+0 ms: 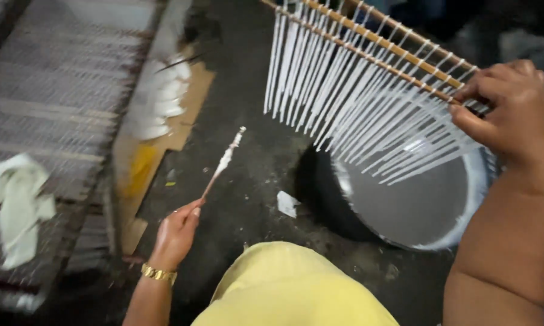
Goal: The person repeatedly dips bundles of thin sticks into a bucket of white liquid and then places them onto a drying rack. The process involves handling the sticks with both hands, ensuring they are coated, and arranging them on the rack.
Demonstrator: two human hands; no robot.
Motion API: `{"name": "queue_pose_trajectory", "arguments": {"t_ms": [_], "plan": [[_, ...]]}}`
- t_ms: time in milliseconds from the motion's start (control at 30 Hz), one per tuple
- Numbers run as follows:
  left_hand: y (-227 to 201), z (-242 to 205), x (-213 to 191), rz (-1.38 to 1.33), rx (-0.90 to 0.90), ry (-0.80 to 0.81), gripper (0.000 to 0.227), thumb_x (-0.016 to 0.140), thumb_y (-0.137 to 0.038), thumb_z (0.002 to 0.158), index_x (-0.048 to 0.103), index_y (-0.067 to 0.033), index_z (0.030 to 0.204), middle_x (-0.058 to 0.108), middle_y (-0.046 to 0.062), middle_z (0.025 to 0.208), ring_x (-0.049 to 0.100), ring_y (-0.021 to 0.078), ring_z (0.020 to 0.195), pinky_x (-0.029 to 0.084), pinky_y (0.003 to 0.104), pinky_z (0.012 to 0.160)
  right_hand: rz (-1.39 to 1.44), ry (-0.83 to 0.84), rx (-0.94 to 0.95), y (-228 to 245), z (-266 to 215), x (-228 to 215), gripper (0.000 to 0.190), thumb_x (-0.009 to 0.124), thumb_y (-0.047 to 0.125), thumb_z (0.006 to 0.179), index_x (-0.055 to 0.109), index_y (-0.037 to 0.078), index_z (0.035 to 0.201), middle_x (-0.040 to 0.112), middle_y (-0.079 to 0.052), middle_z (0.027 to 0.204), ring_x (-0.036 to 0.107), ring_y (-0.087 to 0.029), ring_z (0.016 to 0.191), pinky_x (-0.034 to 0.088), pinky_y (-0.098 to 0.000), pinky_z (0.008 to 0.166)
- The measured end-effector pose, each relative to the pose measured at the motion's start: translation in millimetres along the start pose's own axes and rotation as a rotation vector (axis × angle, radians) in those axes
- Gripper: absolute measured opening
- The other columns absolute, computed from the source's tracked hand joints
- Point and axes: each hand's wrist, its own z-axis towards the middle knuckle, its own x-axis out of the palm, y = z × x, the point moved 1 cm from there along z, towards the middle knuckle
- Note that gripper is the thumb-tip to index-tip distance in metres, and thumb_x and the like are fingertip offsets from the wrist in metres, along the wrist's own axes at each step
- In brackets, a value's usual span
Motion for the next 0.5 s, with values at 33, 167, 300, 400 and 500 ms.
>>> {"name": "queue_pose_trajectory", "arguments": {"t_ms": [33,167,300,400,500], "plan": [[10,-10,-14,-0.046,-0.081,-0.042,0.038,0.056,-0.029,0.097,0.074,-0.0226,0.131,0.079,-0.002,0.116,0.071,0.0130,0.102,0.051,0.031,0.087,0.041,-0.028,-0.012,7,11,8,0.014,0.078,0.025,0.098,0.078,0.015,0.107,0.071,-0.003,0.115,0.057,-0.033,0.119,0.039,-0.0458,0.107],[38,-33,-53,-0.135,-0.116,-0.099,0.044,0.050,-0.033,0.101,0.072,-0.0183,0.137,0.059,-0.004,0.072,0.053,0.0112,0.063,0.040,0.032,0.058,0.077,-0.045,-0.100,34,70,48,0.018,0.083,0.027,0.097,0.080,0.015,0.109,0.071,-0.005,0.117,0.057,-0.031,0.121,0.039,-0.0476,0.108],[49,-20,-72,-0.383,-0.041,-0.160,0.046,0.050,-0.029,0.103,0.066,-0.0056,0.139,0.045,-0.005,0.067,0.037,0.0078,0.058,0.031,0.029,0.052,0.110,-0.080,-0.202,69,147,72,0.015,0.082,0.023,0.099,0.079,0.012,0.108,0.072,-0.006,0.115,0.059,-0.032,0.120,0.041,-0.0461,0.105],[52,6,-83,-0.389,-0.010,-0.194,0.049,0.051,-0.034,0.102,0.067,-0.0050,0.138,0.042,-0.005,0.065,0.035,0.0076,0.057,0.030,0.029,0.051,0.101,-0.104,-0.304,85,213,106,0.014,0.083,0.023,0.101,0.079,0.011,0.108,0.071,-0.006,0.113,0.059,-0.030,0.115,0.042,-0.0438,0.104],[71,52,-87,-0.379,0.038,-0.277,0.043,0.056,-0.030,0.102,0.069,-0.0056,0.135,0.053,-0.004,0.075,0.039,0.0079,0.060,0.034,0.027,0.053,0.044,-0.153,-0.426,116,290,117,0.014,0.083,0.025,0.108,0.078,0.012,0.109,0.070,-0.006,0.110,0.062,-0.027,0.111,0.044,-0.0408,0.106]]}}
